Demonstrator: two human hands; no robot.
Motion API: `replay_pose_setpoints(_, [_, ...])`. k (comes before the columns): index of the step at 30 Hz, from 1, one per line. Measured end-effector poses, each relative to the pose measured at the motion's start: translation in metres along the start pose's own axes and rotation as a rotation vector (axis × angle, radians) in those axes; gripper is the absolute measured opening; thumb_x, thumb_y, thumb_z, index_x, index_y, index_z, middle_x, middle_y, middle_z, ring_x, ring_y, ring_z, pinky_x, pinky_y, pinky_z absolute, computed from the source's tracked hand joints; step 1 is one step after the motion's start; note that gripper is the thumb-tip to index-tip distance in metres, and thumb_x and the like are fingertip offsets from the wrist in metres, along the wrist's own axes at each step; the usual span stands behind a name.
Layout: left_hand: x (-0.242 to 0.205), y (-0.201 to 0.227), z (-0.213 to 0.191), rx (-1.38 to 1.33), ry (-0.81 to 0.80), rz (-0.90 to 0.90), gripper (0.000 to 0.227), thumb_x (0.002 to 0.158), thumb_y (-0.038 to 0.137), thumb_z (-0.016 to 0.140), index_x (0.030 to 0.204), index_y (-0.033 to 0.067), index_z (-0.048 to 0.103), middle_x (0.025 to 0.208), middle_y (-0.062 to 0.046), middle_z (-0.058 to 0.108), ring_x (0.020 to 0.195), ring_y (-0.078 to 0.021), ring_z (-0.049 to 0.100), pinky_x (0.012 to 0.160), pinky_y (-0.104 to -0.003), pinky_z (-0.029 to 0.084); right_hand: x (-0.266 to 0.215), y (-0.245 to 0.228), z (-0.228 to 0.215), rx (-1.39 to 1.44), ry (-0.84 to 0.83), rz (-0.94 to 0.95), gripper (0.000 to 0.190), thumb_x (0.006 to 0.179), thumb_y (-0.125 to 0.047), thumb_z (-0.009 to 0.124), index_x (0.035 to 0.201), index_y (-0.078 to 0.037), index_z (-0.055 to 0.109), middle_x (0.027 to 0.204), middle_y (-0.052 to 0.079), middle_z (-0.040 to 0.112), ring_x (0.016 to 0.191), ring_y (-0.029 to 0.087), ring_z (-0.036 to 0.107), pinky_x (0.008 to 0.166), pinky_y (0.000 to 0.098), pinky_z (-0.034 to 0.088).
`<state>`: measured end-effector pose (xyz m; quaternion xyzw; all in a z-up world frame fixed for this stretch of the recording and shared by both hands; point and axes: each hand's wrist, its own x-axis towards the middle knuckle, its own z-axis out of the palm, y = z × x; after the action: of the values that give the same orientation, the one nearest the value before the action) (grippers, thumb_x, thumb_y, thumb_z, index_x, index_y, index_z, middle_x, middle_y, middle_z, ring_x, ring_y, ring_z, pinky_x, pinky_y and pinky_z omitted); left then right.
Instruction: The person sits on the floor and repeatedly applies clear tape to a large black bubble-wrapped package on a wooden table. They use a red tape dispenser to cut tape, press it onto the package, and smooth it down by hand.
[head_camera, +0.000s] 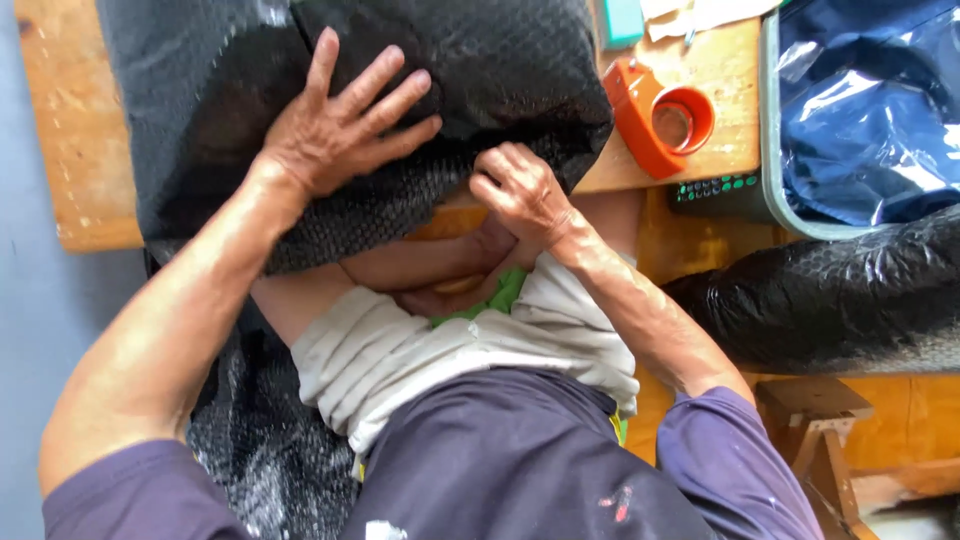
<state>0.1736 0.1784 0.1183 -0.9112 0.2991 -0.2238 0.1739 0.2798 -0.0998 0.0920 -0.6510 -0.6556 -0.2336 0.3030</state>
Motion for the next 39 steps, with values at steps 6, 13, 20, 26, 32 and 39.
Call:
replay_pose_setpoints(6, [0.003,0.016,0.007,0.192,0.05,-0.064,0.038,0.118,0.026,0.07,0.153,0.0329,0.06,0.167,-0.006,0.046,0.152,-0.0355,0.048,0.116,-0.073,0.026,0.008,0.003,-0.007,-0.019,0.019,-0.067,0.017,0.106,0.004,0.046,0.094,-0.002,0.056,0.093,0.015,0.056,0.074,0.029,0.052,0.068,0.0404,0.048])
replay_pose_setpoints(13, [0.012,0.032,0.012,0.28,-0.075,-0.011,0.064,0.109,0.034,0.062,0.169,0.0427,0.04,0.177,0.006,0.014,0.16,-0.0315,0.02,0.114,-0.074,0.022,0.004,0.001,0.002,-0.058,0.058,0.001,0.016,0.105,0.005,0.047,0.112,0.003,0.061,0.099,0.015,0.06,0.079,0.031,0.06,0.074,0.0426,0.053])
replay_pose_setpoints(20, [0.028,0.041,-0.008,0.396,-0.14,0.002,0.05,0.104,0.033,0.061,0.153,0.0406,0.057,0.173,0.01,0.029,0.156,-0.0292,0.029,0.124,-0.069,0.021,-0.003,-0.004,0.001,-0.04,0.063,0.031,0.015,0.103,0.007,0.048,0.105,0.001,0.062,0.095,0.014,0.06,0.078,0.03,0.059,0.073,0.0418,0.052])
replay_pose_setpoints(26, [0.034,0.034,-0.025,0.084,-0.225,0.004,0.044,0.093,0.036,0.059,0.136,0.037,0.063,0.17,0.01,0.043,0.156,-0.0312,0.038,0.126,-0.066,0.018,-0.005,-0.004,0.0,-0.033,0.063,0.035,0.013,0.103,0.006,0.05,0.103,0.001,0.062,0.097,0.014,0.062,0.082,0.031,0.062,0.077,0.0428,0.054])
replay_pose_setpoints(32, [0.069,0.018,-0.019,0.121,0.119,-0.023,0.029,0.092,0.008,0.073,0.116,0.0224,0.067,0.103,0.006,0.061,0.092,-0.0142,0.057,0.111,-0.038,0.042,-0.011,-0.003,0.006,0.01,0.104,0.042,0.02,0.101,0.008,0.044,0.104,0.002,0.063,0.099,0.015,0.065,0.085,0.033,0.065,0.08,0.0442,0.056])
replay_pose_setpoints(39, [0.086,0.031,0.003,-0.06,0.228,-0.128,0.022,0.098,0.005,0.072,0.087,0.019,0.058,0.089,0.0,0.051,0.082,-0.0196,0.052,0.082,-0.034,0.042,-0.003,0.005,0.006,0.11,0.127,0.079,0.019,0.106,0.003,0.039,0.105,0.002,0.058,0.098,0.017,0.066,0.084,0.034,0.064,0.08,0.044,0.053])
